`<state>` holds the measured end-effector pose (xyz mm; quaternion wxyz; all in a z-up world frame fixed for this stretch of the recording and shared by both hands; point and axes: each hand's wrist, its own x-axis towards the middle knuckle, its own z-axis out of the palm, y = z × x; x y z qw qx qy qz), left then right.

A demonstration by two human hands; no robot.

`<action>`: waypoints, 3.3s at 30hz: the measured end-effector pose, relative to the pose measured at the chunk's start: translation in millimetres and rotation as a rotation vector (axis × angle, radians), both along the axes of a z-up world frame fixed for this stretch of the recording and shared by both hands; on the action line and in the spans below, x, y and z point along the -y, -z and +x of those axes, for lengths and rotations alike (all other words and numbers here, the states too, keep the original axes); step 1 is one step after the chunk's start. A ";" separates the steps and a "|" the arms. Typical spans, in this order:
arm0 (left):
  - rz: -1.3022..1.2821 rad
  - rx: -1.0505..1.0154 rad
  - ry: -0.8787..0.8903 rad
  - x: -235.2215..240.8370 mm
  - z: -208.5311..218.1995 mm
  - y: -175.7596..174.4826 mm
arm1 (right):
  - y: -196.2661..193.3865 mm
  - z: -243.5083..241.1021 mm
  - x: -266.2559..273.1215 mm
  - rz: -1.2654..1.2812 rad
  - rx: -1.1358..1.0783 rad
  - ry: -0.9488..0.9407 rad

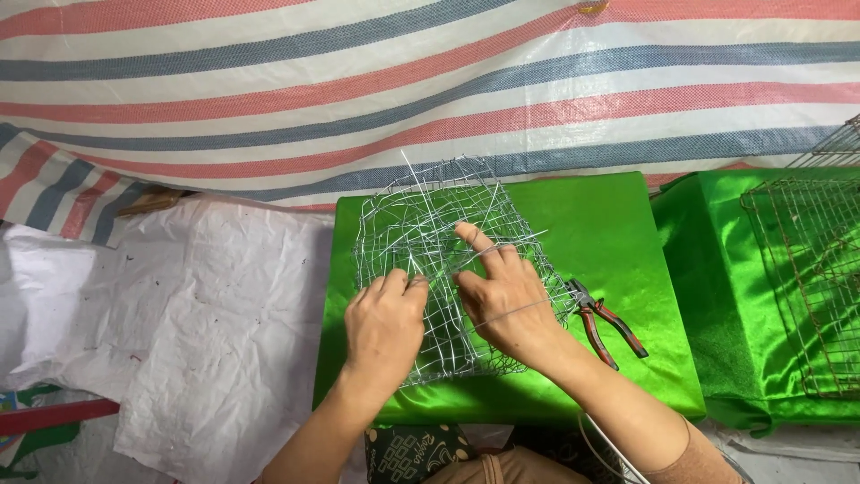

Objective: The person assembles a wire mesh cage frame on a green-covered table, pressing and bending the mesh panels by hand and tying wire pieces to hold the shape, occasionally using pliers resting beside the work. They rotate and reposition the cage repeatedly while securing its edges.

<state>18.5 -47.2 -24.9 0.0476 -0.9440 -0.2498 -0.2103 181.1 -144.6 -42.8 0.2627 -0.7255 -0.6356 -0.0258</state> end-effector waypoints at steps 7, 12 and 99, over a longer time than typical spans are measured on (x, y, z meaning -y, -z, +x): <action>0.002 0.056 0.013 -3.3 11.0 4.3 | 20.1 8.3 1.3 0.312 -0.240 0.014; -0.014 0.080 0.004 -1.1 14.8 4.0 | 21.1 12.0 4.8 0.327 -0.348 0.131; -0.742 0.504 0.474 -46.6 -24.3 50.0 | -10.1 6.5 10.6 -0.155 -0.536 0.001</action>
